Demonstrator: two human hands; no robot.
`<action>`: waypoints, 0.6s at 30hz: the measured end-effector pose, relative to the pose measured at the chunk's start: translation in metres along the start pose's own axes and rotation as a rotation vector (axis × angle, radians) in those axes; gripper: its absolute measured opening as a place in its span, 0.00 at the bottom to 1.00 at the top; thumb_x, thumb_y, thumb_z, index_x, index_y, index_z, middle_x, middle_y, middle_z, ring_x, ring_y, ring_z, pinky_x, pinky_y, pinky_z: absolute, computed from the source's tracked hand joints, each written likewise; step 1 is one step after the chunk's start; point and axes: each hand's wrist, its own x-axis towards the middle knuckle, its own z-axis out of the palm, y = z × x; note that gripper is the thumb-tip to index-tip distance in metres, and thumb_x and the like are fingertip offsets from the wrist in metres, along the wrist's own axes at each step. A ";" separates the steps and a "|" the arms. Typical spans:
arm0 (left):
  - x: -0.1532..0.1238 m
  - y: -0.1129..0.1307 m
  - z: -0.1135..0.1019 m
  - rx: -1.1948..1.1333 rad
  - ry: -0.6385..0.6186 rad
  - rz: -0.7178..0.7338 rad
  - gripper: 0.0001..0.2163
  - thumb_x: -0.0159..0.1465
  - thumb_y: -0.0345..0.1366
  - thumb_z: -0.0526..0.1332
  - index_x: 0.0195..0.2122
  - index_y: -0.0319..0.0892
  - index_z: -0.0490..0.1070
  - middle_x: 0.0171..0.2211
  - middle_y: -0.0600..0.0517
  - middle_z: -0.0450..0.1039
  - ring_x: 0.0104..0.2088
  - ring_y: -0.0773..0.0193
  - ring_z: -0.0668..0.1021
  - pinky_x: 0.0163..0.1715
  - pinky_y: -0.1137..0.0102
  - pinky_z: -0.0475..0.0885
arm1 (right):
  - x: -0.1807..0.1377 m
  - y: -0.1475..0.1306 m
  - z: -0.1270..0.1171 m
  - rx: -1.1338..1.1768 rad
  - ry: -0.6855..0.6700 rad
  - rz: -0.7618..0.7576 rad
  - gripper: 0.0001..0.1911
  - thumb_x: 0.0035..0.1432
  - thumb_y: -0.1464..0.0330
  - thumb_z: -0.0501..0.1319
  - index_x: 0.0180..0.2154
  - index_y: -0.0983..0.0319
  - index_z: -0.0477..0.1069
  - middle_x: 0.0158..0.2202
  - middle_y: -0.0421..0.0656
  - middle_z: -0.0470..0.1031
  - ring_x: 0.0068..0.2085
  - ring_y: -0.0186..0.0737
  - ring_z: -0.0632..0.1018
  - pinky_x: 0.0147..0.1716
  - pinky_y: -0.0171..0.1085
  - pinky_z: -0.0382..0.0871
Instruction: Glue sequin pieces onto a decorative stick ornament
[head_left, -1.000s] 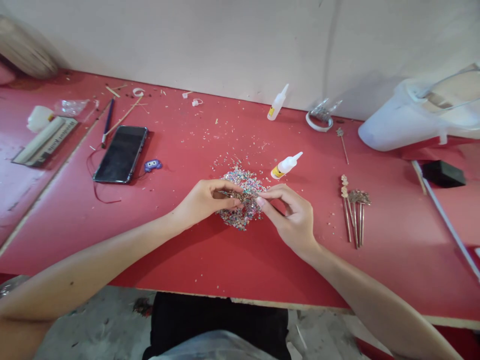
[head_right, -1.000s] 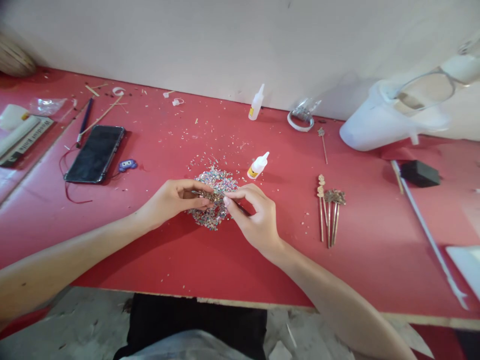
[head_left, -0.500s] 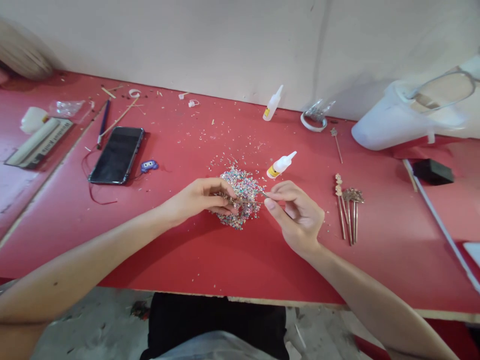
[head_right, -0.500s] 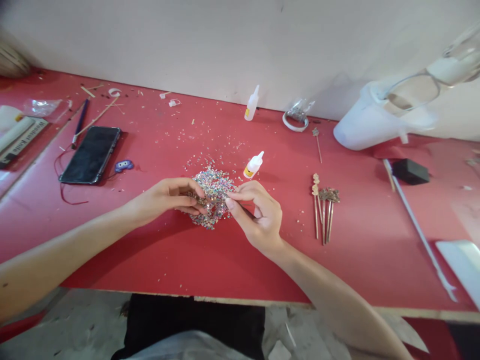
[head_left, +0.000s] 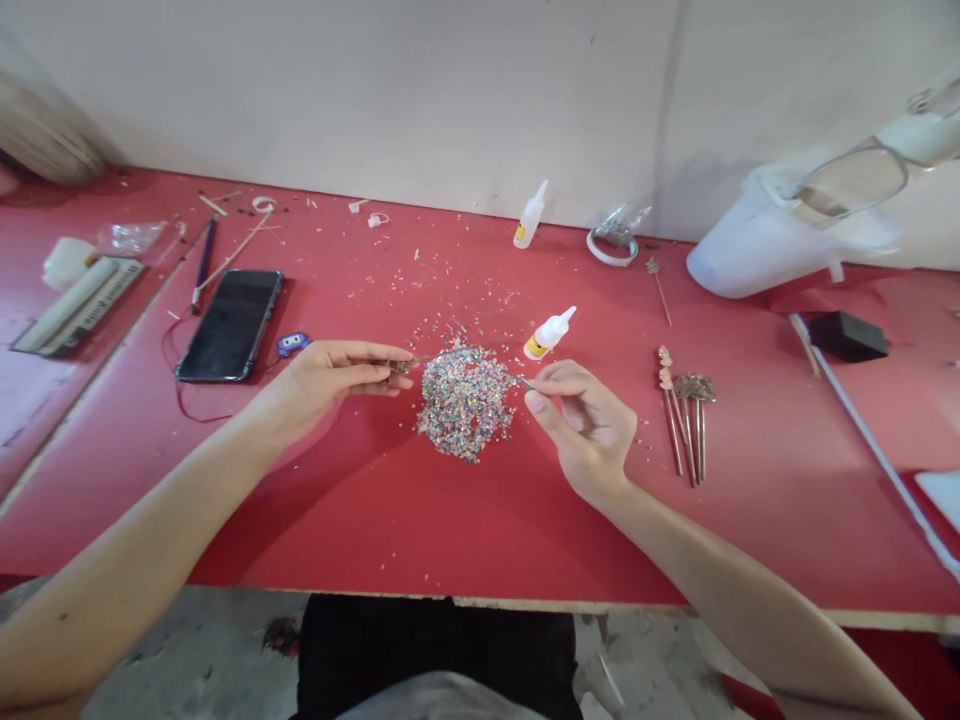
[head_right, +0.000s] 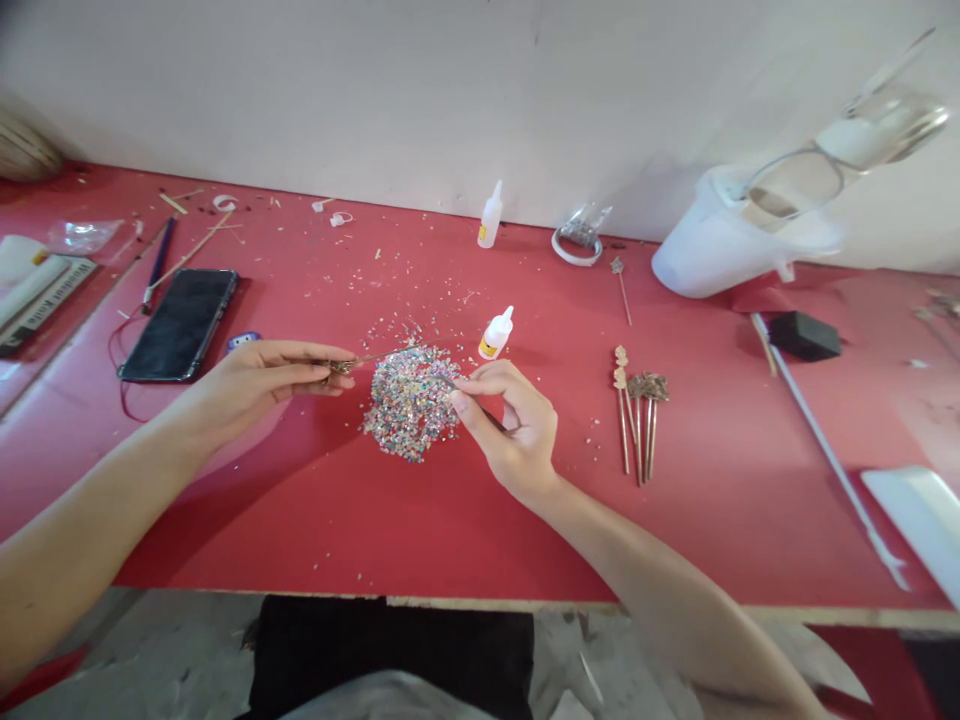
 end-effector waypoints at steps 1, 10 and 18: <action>0.000 -0.001 0.002 -0.002 0.000 0.004 0.13 0.56 0.33 0.66 0.43 0.39 0.79 0.41 0.47 0.81 0.41 0.59 0.82 0.47 0.66 0.78 | 0.001 0.001 0.000 0.012 0.004 0.011 0.06 0.57 0.72 0.64 0.36 0.55 0.76 0.30 0.40 0.74 0.34 0.38 0.74 0.35 0.43 0.72; -0.007 -0.022 0.028 -0.023 -0.266 -0.093 0.23 0.57 0.34 0.68 0.54 0.40 0.72 0.40 0.48 0.81 0.44 0.58 0.82 0.50 0.64 0.75 | 0.002 0.005 0.002 0.042 -0.024 0.080 0.08 0.57 0.74 0.64 0.37 0.54 0.78 0.31 0.39 0.74 0.36 0.36 0.74 0.38 0.40 0.71; -0.012 -0.022 0.031 0.310 -0.334 -0.059 0.24 0.59 0.39 0.67 0.57 0.45 0.69 0.36 0.52 0.82 0.42 0.58 0.83 0.46 0.66 0.76 | 0.002 0.009 0.001 0.008 -0.044 0.134 0.03 0.57 0.70 0.65 0.36 0.57 0.77 0.31 0.40 0.74 0.35 0.38 0.74 0.37 0.40 0.71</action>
